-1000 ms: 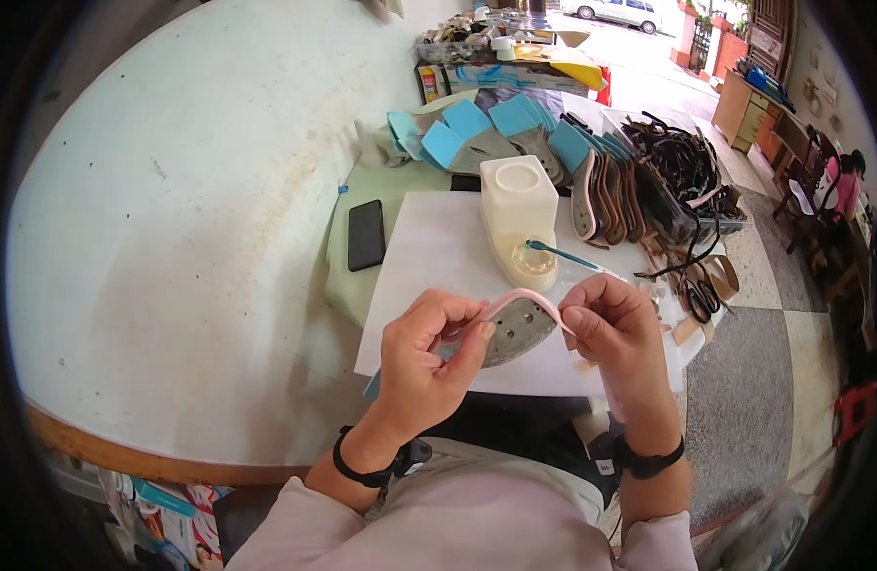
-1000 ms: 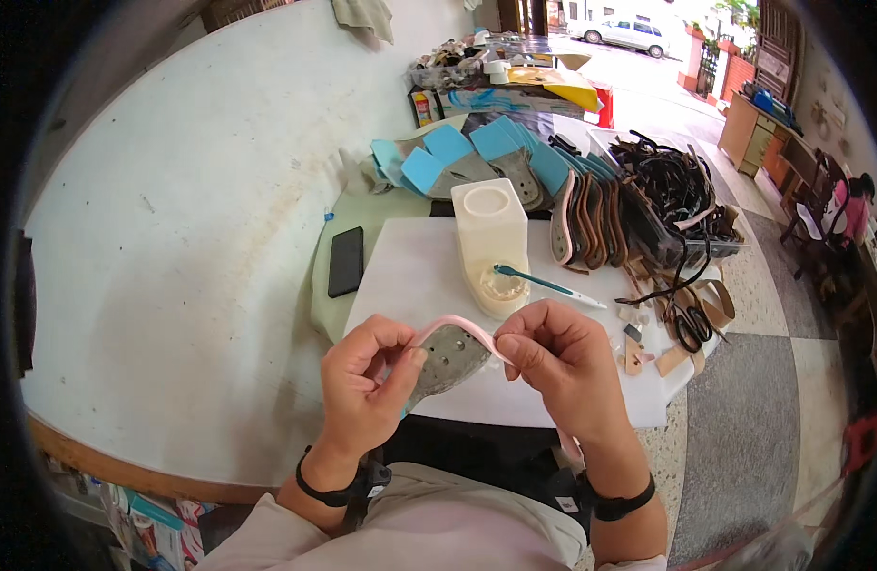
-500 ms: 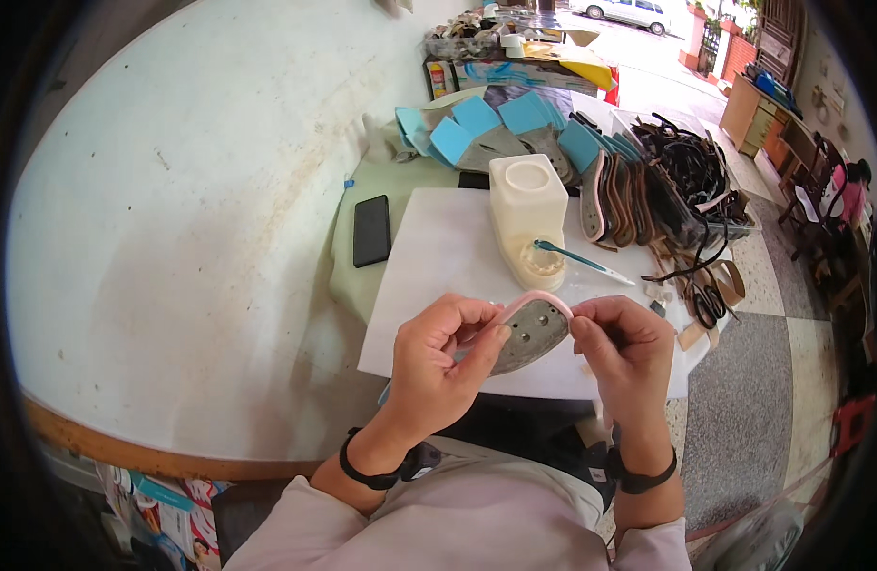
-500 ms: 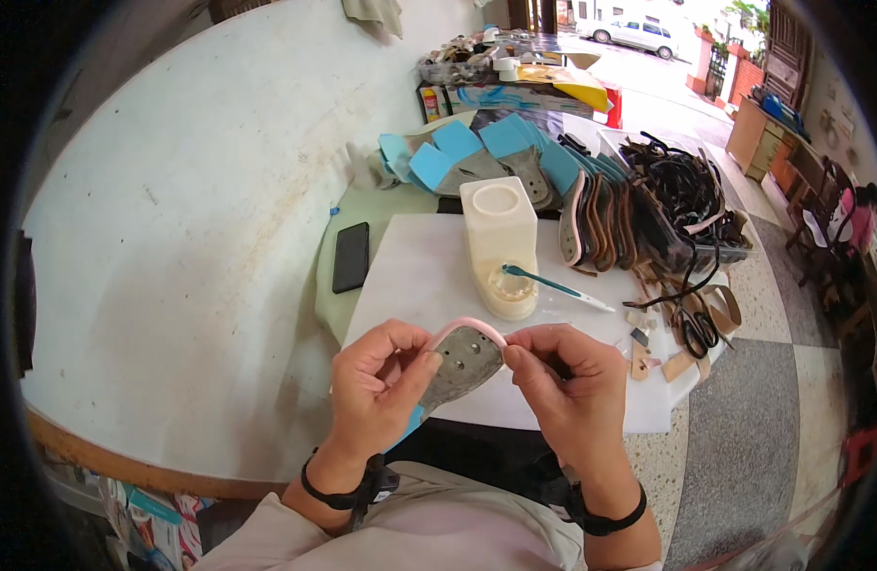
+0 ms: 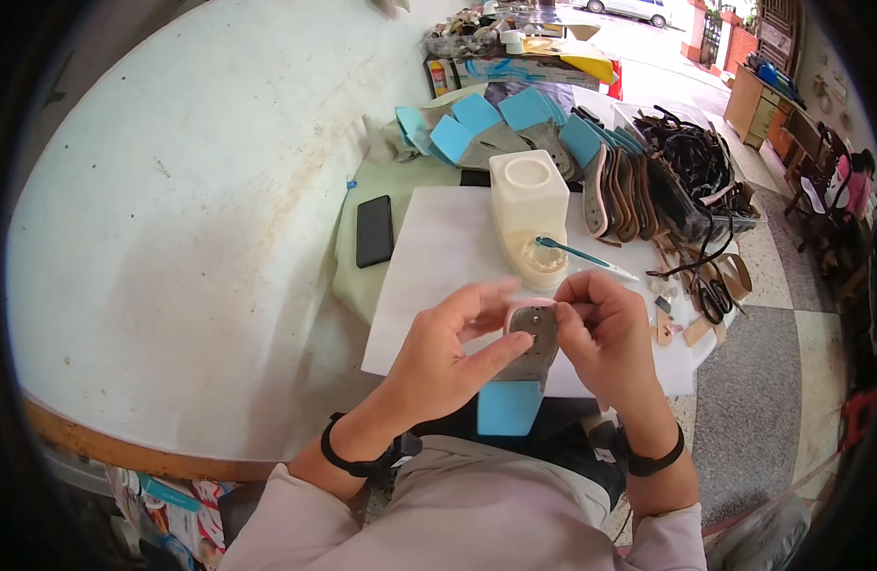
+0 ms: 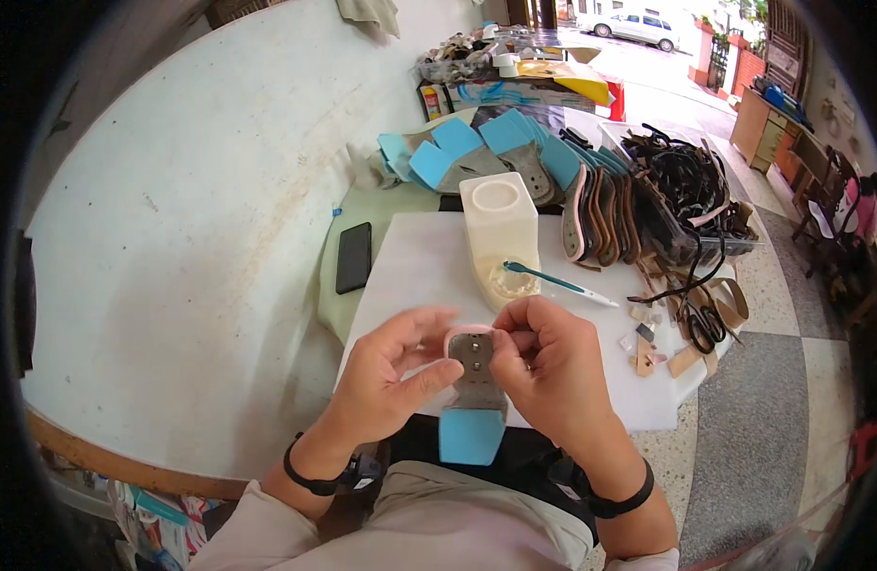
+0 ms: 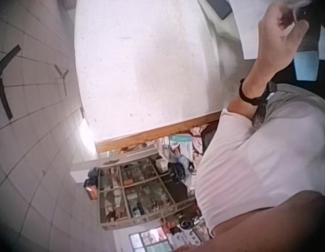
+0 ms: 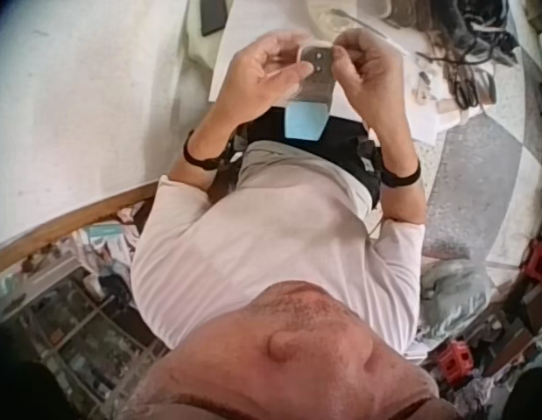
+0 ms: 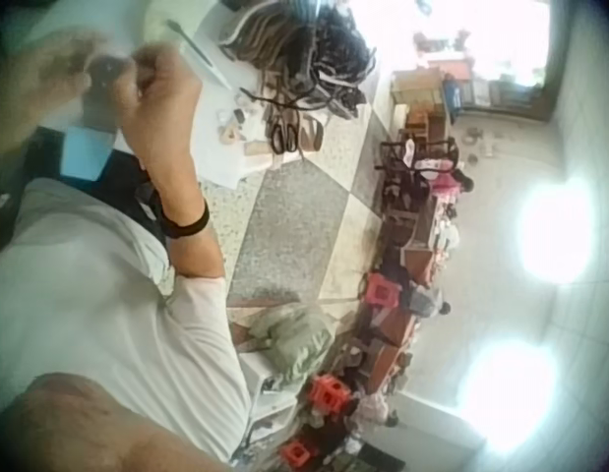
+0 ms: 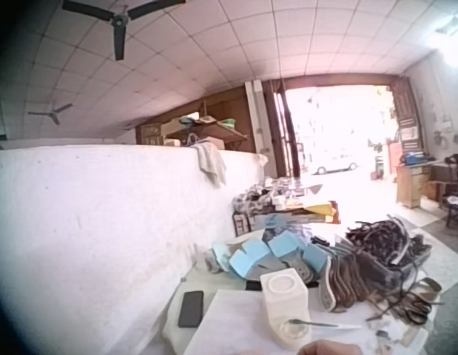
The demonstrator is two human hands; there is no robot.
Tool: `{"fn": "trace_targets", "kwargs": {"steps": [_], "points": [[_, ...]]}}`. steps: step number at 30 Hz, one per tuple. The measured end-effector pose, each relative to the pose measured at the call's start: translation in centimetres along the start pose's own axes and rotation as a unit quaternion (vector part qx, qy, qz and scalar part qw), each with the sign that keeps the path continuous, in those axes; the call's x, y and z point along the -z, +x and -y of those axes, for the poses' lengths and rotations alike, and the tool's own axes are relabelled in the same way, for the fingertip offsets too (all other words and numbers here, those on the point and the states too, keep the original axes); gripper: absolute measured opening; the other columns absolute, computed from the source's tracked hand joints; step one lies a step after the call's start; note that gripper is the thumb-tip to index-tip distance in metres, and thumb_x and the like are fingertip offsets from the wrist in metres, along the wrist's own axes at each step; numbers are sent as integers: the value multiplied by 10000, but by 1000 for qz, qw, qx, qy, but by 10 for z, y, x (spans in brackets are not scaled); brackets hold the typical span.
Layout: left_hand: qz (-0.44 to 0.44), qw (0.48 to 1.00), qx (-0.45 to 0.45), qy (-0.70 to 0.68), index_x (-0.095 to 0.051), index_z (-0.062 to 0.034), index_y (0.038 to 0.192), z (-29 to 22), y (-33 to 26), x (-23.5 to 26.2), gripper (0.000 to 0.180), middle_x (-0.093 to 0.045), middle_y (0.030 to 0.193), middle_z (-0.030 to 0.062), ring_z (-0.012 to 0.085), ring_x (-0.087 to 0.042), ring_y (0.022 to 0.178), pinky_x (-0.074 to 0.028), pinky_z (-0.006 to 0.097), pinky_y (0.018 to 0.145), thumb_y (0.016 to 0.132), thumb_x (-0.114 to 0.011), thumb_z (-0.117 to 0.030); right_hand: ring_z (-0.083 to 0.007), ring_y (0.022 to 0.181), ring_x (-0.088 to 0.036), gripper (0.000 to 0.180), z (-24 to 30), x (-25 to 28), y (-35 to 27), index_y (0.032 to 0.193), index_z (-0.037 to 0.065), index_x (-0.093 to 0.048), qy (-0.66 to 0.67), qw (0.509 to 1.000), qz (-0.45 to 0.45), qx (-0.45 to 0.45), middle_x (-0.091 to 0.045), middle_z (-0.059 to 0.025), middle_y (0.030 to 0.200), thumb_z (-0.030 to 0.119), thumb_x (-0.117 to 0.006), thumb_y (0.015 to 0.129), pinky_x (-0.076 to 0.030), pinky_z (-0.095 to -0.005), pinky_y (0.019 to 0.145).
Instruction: Applying adhesive to a shoe insole component using a brush and then attaching a small strip to the heel area.
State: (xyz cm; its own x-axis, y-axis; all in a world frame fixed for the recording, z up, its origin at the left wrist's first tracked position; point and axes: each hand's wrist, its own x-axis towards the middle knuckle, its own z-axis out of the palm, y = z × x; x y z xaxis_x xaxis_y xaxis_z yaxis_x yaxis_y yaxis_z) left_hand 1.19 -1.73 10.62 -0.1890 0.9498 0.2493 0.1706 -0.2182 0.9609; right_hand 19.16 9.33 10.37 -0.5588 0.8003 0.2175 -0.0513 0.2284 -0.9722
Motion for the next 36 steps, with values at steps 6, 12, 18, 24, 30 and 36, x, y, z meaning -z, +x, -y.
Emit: {"fn": "trace_targets", "kwargs": {"steps": [6, 12, 18, 24, 30, 36], "points": [[7, 997, -43, -58, -658, 68, 1359, 20, 26, -17, 340, -747, 1204, 108, 123, -708, 1095, -571, 259, 947, 1047, -704, -59, -40, 724, -648, 66, -9, -7, 4, 998, -56, -667, -30, 998, -11, 46, -720, -55, 792, -23, -694, 948, -528, -224, 614], [-41, 999, 9, -31, -687, 69, 1232, 23, 29, -29, 221, -764, 1118, 83, 90, -708, 1010, -568, 233, 892, 1069, -682, -80, -55, 737, -676, 79, -14, -9, 6, 1009, -63, -678, -18, 999, -23, 22, -743, -82, 818, -23, -698, 945, -546, -227, 623], [-104, 994, -36, 18, -644, 23, 1111, 36, 28, -30, 166, -709, 999, 20, 51, -647, 932, -523, 209, 826, 1090, -669, -139, -48, 750, -659, 77, -18, -14, 13, 1006, -68, -675, -7, 1000, -10, 13, -736, -65, 832, -2, -707, 982, -538, -228, 637], [-115, 993, -3, 27, -634, -5, 1094, 37, 26, -19, 212, -693, 997, 8, 42, -616, 910, -491, 202, 816, 1110, -645, -216, -46, 637, -583, 114, -32, 3, 19, 1089, -11, -659, 139, 988, 52, -51, -709, -35, 798, 92, -685, 1049, -430, -211, 542], [-124, 992, 8, 22, -625, 3, 1081, 46, 26, -14, 250, -699, 949, 41, 64, -591, 846, -488, 240, 746, 1110, -644, -245, -19, 550, -534, 92, -16, 11, 15, 1091, 22, -636, 133, 977, 87, -145, -670, -10, 703, 106, -658, 1061, -344, -190, 471], [-141, 990, 7, 6, -598, -24, 1129, 45, 29, -12, 251, -721, 973, 56, 131, -724, 988, -555, 256, 860, 1137, -587, -274, -34, 569, -556, 65, -25, 4, 4, 1070, 20, -632, 140, 973, 69, -168, -671, -20, 720, 85, -632, 1070, -394, -205, 492]]}}
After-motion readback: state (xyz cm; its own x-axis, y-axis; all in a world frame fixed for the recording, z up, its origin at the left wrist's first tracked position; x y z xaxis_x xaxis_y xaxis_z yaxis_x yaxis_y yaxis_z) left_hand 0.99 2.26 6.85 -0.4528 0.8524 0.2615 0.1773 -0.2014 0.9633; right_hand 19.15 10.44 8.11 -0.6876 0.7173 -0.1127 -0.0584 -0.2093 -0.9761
